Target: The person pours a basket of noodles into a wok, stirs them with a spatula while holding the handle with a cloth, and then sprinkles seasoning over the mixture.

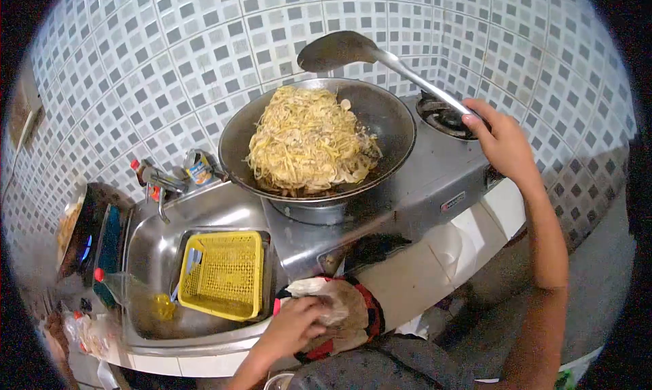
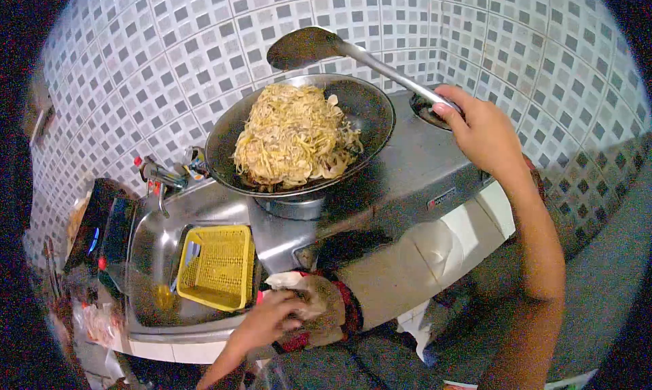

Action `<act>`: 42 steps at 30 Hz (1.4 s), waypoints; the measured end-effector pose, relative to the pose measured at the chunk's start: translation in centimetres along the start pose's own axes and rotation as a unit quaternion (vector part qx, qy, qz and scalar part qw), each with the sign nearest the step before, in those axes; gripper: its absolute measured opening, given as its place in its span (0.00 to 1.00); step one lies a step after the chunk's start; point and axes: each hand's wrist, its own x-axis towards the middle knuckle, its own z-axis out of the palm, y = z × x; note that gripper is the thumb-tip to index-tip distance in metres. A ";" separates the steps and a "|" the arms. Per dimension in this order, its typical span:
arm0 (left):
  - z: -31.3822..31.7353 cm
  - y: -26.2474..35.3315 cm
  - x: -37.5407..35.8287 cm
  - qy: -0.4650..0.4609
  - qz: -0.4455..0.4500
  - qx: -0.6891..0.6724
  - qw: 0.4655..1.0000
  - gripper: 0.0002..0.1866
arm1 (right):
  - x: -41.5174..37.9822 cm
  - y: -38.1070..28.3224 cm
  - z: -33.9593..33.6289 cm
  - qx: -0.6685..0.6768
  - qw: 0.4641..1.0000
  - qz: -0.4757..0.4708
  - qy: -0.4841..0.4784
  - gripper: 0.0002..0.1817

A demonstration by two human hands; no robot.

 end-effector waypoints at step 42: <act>-12.7 -7.0 11.5 0.561 0.018 -0.288 0.776 0.24 | -3.6 -7.8 -1.1 -0.241 0.946 -0.133 -0.172 0.23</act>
